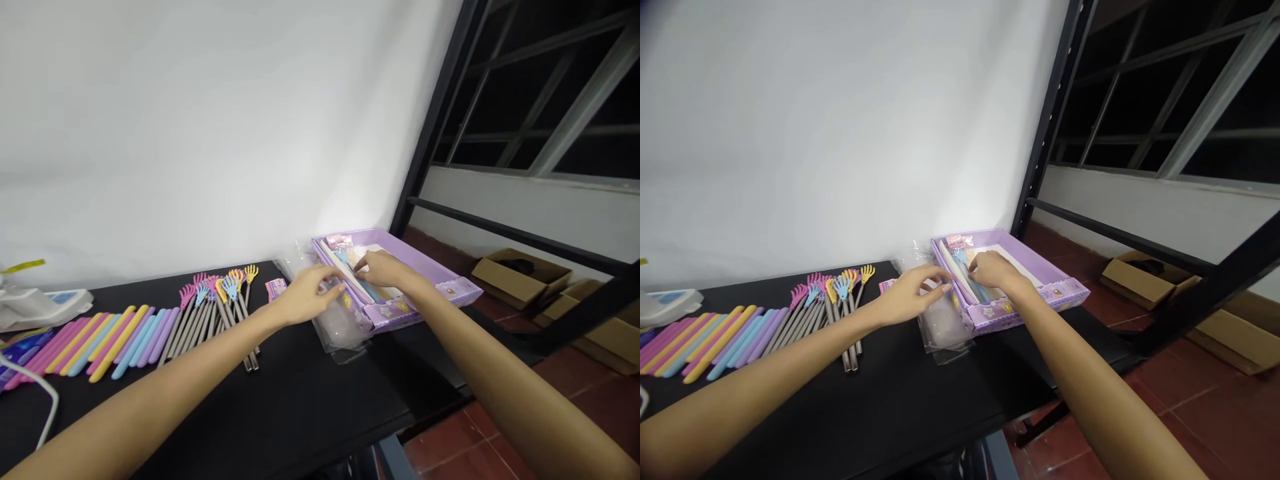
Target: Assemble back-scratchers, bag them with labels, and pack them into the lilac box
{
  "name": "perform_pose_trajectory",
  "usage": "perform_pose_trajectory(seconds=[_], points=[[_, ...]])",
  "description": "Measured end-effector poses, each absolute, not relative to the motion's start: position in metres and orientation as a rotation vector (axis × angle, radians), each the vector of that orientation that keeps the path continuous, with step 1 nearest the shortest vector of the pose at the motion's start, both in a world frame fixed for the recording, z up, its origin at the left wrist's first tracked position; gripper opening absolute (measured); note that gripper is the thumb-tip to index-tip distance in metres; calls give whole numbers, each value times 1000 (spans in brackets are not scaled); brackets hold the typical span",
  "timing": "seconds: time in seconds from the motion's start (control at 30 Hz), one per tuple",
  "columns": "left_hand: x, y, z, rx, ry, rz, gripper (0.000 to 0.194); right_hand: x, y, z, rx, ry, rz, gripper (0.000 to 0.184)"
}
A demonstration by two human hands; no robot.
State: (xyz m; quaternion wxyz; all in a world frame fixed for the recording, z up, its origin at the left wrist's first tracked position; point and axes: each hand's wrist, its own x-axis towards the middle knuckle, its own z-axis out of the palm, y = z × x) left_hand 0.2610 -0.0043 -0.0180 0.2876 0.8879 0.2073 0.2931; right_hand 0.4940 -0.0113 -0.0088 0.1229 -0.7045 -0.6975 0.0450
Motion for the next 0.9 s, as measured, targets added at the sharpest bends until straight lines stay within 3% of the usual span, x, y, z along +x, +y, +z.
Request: perform_pose_trajectory(seconds=[0.27, 0.43, 0.63, 0.9], points=[[217, 14, 1, 2486, 642, 834, 24, 416, 15, 52, -1718, -1995, -112, 22], [141, 28, 11, 2654, 888, 700, 26, 332, 11, 77, -1338, -1898, 129, 13], [60, 18, -11, 2604, 1144, 762, 24, 281, 4, 34, -1543, -1996, 438, 4], [43, -10, -42, 2683, 1179, 764, 24, 267, -8, -17, -1689, -1959, 956, 40]])
